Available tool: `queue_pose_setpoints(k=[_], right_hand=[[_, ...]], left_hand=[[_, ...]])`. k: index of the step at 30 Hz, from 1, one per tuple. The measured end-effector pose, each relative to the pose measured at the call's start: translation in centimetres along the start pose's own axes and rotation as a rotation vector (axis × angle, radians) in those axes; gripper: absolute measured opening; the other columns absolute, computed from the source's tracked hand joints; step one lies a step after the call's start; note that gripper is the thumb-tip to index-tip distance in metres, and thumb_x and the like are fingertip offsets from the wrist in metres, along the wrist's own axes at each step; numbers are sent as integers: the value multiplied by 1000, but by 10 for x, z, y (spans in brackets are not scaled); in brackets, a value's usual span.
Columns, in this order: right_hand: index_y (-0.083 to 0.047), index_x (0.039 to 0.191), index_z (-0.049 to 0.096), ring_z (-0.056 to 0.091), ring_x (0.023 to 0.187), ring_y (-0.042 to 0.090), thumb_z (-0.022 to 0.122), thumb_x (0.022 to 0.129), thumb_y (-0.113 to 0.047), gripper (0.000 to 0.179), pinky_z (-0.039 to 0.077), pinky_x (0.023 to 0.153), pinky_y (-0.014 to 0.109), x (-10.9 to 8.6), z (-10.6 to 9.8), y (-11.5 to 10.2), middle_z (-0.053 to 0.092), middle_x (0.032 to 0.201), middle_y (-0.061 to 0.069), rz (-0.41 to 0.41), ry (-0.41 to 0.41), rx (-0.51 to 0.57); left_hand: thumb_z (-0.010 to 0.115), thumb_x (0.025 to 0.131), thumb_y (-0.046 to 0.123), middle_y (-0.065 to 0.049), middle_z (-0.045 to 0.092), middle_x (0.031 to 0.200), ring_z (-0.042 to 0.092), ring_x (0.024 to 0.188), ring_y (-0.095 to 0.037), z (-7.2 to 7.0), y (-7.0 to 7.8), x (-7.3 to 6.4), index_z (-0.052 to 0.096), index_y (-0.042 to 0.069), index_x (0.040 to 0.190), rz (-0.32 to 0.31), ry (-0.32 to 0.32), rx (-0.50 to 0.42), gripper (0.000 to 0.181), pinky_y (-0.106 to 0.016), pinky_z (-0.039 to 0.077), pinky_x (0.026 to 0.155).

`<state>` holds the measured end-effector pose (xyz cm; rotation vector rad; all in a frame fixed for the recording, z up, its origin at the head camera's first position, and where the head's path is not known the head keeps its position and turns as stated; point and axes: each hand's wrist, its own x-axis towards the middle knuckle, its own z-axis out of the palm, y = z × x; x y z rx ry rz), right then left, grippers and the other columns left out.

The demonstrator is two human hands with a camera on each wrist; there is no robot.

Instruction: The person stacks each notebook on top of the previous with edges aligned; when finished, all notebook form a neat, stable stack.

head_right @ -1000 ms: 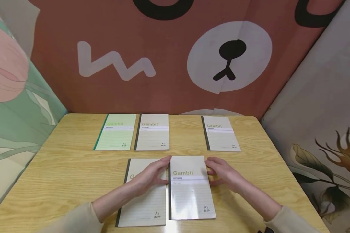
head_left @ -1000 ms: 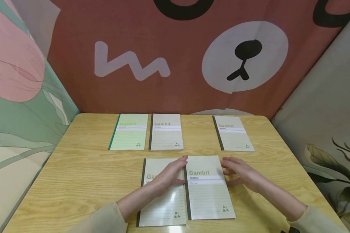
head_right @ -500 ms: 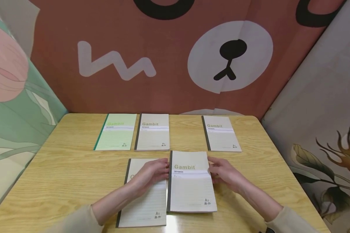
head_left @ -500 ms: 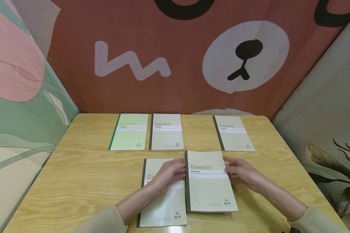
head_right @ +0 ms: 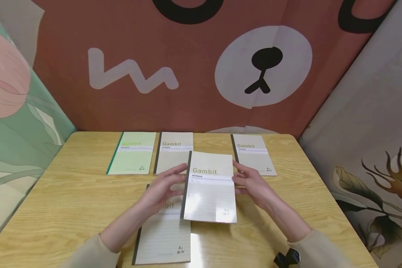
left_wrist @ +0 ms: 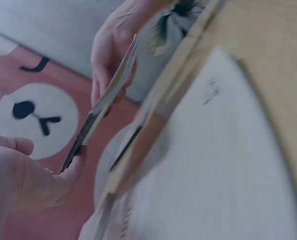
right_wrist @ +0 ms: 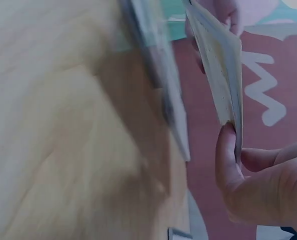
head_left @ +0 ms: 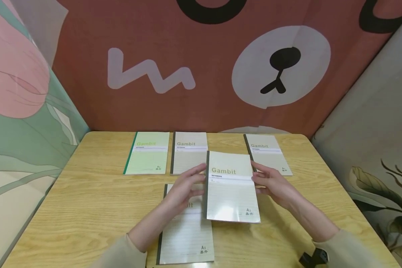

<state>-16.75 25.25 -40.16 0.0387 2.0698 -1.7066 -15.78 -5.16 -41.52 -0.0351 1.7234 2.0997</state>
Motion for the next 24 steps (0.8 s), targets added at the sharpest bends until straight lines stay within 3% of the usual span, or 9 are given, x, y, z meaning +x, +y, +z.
queue_pose_setpoints(k=[5,10,15,24], right_hand=[[-10,165,19,69,101,5,51,109,-16,65,60,84,24,24,10,-11,67,121,-3,-56,43,93],[-6,162,30,68,102,4,53,108,-16,59,58,84,20,55,24,-23,63,130,0,-63,109,209],[0,157,37,70,99,5,51,107,-11,53,59,84,19,86,38,-32,69,119,-3,-90,129,336],[8,153,39,71,96,8,49,106,-3,49,60,83,20,118,59,-42,73,102,-5,-123,119,525]], left_hand=[[58,100,13,3,46,162,54,136,-24,-15,14,16,48,18,154,44,71,-34,56,-30,57,91],[55,101,14,1,49,158,52,137,-24,-31,27,32,49,17,153,90,117,-56,52,-39,52,106],[51,103,12,-5,49,157,49,142,-27,-53,32,44,50,10,151,118,147,-121,48,-50,43,119],[53,104,12,-2,52,155,49,140,-21,-77,36,57,55,10,147,137,217,-195,44,-46,36,122]])
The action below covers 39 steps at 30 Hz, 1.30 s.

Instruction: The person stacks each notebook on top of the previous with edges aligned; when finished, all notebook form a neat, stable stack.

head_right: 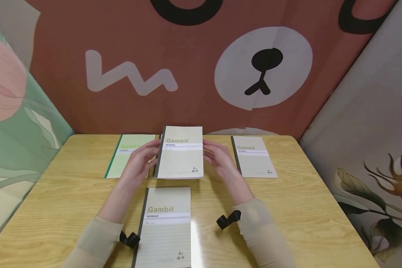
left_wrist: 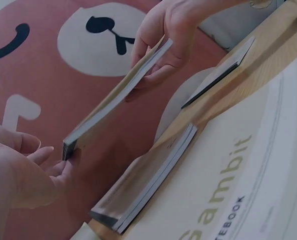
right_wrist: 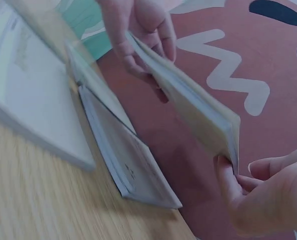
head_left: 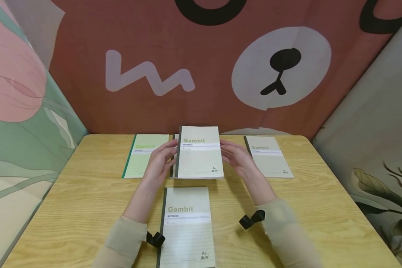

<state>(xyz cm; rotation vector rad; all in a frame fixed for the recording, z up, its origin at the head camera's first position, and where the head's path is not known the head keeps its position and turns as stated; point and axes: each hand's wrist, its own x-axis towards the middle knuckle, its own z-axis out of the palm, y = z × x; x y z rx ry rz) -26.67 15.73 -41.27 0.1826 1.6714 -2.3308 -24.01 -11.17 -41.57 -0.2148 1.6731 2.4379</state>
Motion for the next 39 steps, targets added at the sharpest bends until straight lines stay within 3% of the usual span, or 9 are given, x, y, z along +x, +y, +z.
queue_pose_setpoints(k=[5,11,14,17,21,28,39], right_hand=[[7,152,42,70,96,9,50,105,-2,48,59,82,20,10,10,5,73,103,-3,9,59,59],[3,155,39,67,110,13,54,105,-7,53,57,88,19,20,15,15,57,145,16,-1,79,48],[3,157,34,62,126,20,54,105,-10,57,55,96,20,24,16,21,45,158,20,-2,63,32],[2,158,31,50,142,27,55,105,-13,61,47,113,27,26,17,27,37,164,16,6,48,8],[2,160,28,39,150,33,54,105,-15,62,32,127,41,28,18,32,33,166,16,4,18,-22],[4,160,25,51,134,22,48,108,-17,61,40,119,39,34,18,39,43,159,23,23,-14,-93],[5,161,20,36,153,34,45,108,-17,63,29,129,50,37,15,46,37,162,27,19,-59,-96]], left_hand=[[52,103,11,-4,52,156,52,139,-20,-6,-3,6,54,9,148,12,17,-18,45,-42,39,122],[53,103,9,-2,47,160,45,146,-18,-14,-11,14,49,11,152,13,-2,-49,50,-39,33,126],[52,103,8,-3,44,162,41,149,-18,-17,-16,18,45,10,155,16,-6,-84,53,-37,28,129],[50,104,8,-2,40,165,36,152,-17,-19,-20,21,41,10,157,15,-9,-108,54,-34,24,131],[49,105,9,-3,34,168,29,157,-16,-21,-26,23,37,9,159,26,-10,-94,55,-33,21,132],[51,105,13,-4,29,170,24,159,-15,-23,-31,26,33,11,161,27,24,-33,59,-34,20,133],[52,105,15,-5,27,170,23,159,-16,-27,-36,29,33,12,161,23,17,-16,59,-34,18,133]])
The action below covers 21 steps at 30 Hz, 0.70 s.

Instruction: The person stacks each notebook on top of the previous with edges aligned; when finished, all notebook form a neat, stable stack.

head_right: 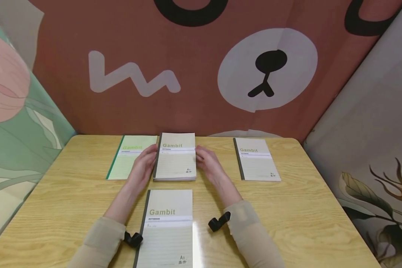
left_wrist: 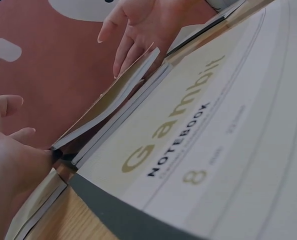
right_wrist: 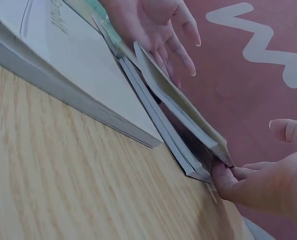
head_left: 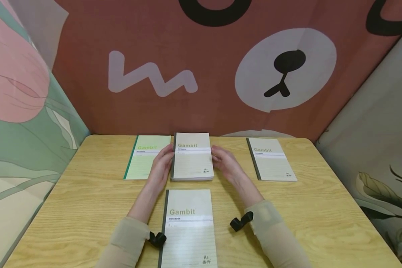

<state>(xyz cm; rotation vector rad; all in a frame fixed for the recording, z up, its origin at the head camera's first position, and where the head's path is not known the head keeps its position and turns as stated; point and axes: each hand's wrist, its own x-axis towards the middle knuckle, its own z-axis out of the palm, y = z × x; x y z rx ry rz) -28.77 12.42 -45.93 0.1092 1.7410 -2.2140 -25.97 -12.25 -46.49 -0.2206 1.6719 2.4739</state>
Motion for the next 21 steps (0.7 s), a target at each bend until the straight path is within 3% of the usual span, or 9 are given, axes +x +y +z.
queue_pose_setpoints(k=[8,21], right_hand=[[8,160,19,36,153,34,46,109,-21,64,28,129,49,-2,0,1,38,162,26,2,-19,-60],[8,160,18,34,155,36,48,108,-16,65,29,129,47,-9,7,-7,23,170,22,-19,-7,-101]], left_hand=[[49,106,14,-4,27,171,22,159,-16,-1,0,1,32,10,162,-1,-10,-8,58,-33,18,133],[45,108,19,-6,24,172,19,161,-17,-1,-2,1,26,8,163,31,-54,-25,59,-33,13,134]])
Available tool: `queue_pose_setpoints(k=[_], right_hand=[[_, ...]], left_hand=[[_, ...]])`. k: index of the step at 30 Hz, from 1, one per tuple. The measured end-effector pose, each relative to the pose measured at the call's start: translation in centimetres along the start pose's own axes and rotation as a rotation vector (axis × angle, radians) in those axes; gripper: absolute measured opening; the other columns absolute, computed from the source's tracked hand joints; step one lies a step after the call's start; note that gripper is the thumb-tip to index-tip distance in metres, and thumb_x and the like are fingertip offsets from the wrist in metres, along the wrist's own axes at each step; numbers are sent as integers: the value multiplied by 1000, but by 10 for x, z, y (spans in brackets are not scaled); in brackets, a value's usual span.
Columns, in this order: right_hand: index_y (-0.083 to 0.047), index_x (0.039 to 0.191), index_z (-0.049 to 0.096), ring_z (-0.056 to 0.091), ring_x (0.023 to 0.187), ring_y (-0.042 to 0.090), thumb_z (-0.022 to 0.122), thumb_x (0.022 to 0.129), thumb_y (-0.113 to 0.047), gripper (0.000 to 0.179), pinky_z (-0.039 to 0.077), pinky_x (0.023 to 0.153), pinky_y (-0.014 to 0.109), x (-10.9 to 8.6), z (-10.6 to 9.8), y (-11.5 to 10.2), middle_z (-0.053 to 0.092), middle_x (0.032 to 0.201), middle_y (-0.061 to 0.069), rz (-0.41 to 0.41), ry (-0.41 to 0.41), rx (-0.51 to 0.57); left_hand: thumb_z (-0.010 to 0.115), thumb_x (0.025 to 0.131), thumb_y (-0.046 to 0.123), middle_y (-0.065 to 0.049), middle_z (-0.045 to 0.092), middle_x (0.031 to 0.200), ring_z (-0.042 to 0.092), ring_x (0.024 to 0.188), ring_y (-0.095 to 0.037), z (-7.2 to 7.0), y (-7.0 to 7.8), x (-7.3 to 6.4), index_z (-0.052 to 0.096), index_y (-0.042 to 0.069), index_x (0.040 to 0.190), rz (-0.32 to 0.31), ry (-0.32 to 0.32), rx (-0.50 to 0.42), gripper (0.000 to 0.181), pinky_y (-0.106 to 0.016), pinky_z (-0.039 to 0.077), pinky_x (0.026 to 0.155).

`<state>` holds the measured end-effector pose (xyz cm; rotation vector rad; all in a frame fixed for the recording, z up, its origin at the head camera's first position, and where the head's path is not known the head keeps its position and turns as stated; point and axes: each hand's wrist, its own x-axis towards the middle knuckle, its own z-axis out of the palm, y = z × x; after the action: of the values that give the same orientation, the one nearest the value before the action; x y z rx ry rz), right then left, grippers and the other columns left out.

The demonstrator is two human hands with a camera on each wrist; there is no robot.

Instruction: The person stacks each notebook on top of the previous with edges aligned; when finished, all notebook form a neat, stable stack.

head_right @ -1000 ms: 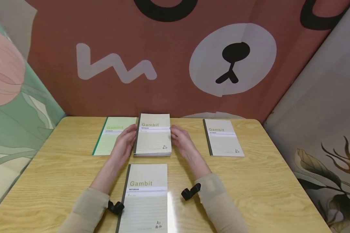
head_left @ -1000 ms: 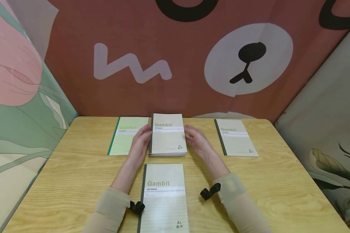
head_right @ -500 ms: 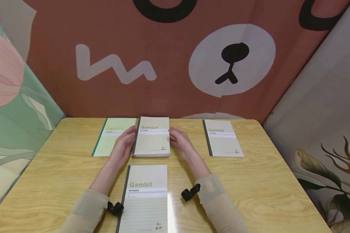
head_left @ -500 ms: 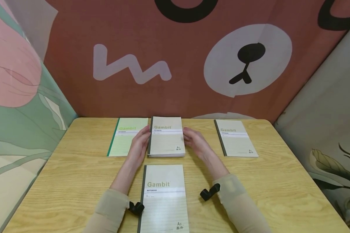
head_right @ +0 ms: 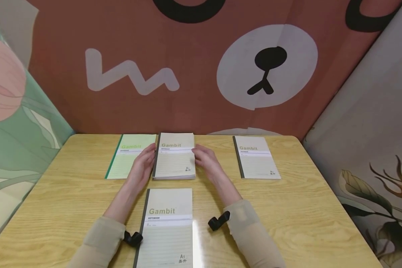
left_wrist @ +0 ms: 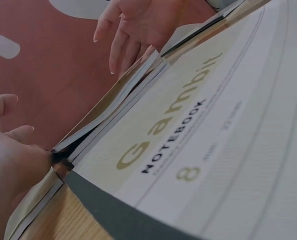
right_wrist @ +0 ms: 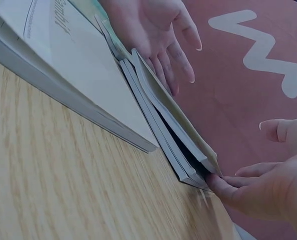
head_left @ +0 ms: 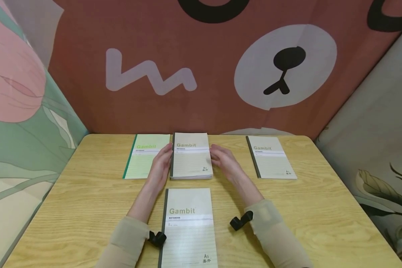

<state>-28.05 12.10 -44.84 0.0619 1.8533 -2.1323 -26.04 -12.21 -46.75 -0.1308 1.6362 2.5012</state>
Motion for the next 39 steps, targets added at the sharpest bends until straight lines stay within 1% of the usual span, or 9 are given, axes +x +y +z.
queue_pose_setpoints(k=[5,11,15,18,23,25,29,32,39], right_hand=[[10,159,19,31,155,37,48,107,-14,64,29,129,48,0,2,0,18,171,22,-9,2,-46],[11,158,23,34,154,35,51,105,-11,63,31,129,45,-1,4,-2,24,169,23,-1,27,-62],[9,159,23,34,154,33,51,105,-11,64,32,129,43,-3,4,-3,24,169,22,8,28,-79],[9,159,23,35,154,32,52,106,-12,64,31,129,42,-4,4,-3,23,170,22,15,25,-85],[9,159,22,34,155,32,50,106,-12,64,31,129,43,-6,3,-3,23,170,22,11,17,-98],[9,159,22,34,155,32,51,106,-12,64,31,129,42,-6,4,-4,24,169,23,8,14,-101],[9,159,23,33,155,32,52,106,-12,64,31,129,43,-6,5,-4,25,169,23,2,11,-100],[10,159,23,32,155,33,52,106,-12,64,30,129,44,-6,6,-6,25,168,25,-2,11,-107],[10,159,23,28,157,32,51,105,-11,63,27,130,45,-7,5,-5,26,168,24,3,7,-120]], left_hand=[[45,109,21,-2,22,173,19,161,-16,0,-2,1,25,9,164,-3,-13,-25,59,-32,12,134],[41,110,23,0,14,175,11,163,-18,0,-3,1,19,11,165,1,-59,-30,61,-33,7,134],[41,110,26,2,13,175,9,163,-16,0,-2,1,18,12,166,-9,-62,-10,61,-32,6,134],[40,110,27,2,13,175,8,163,-16,2,0,-1,18,13,166,-29,-46,62,62,-33,5,135],[41,108,30,2,15,175,9,163,-16,7,4,-6,22,16,165,-62,0,266,62,-36,9,135],[42,107,32,3,15,175,9,163,-16,8,5,-7,22,17,165,-64,1,302,63,-37,10,135],[41,108,35,5,13,175,7,163,-14,6,5,-8,19,19,166,-55,-31,287,64,-36,7,135],[41,109,36,7,13,175,7,163,-13,4,5,-7,18,20,166,-50,-63,247,64,-35,5,135],[39,110,30,3,12,175,6,163,-16,-1,2,-1,16,15,166,-40,-100,133,62,-36,3,135]])
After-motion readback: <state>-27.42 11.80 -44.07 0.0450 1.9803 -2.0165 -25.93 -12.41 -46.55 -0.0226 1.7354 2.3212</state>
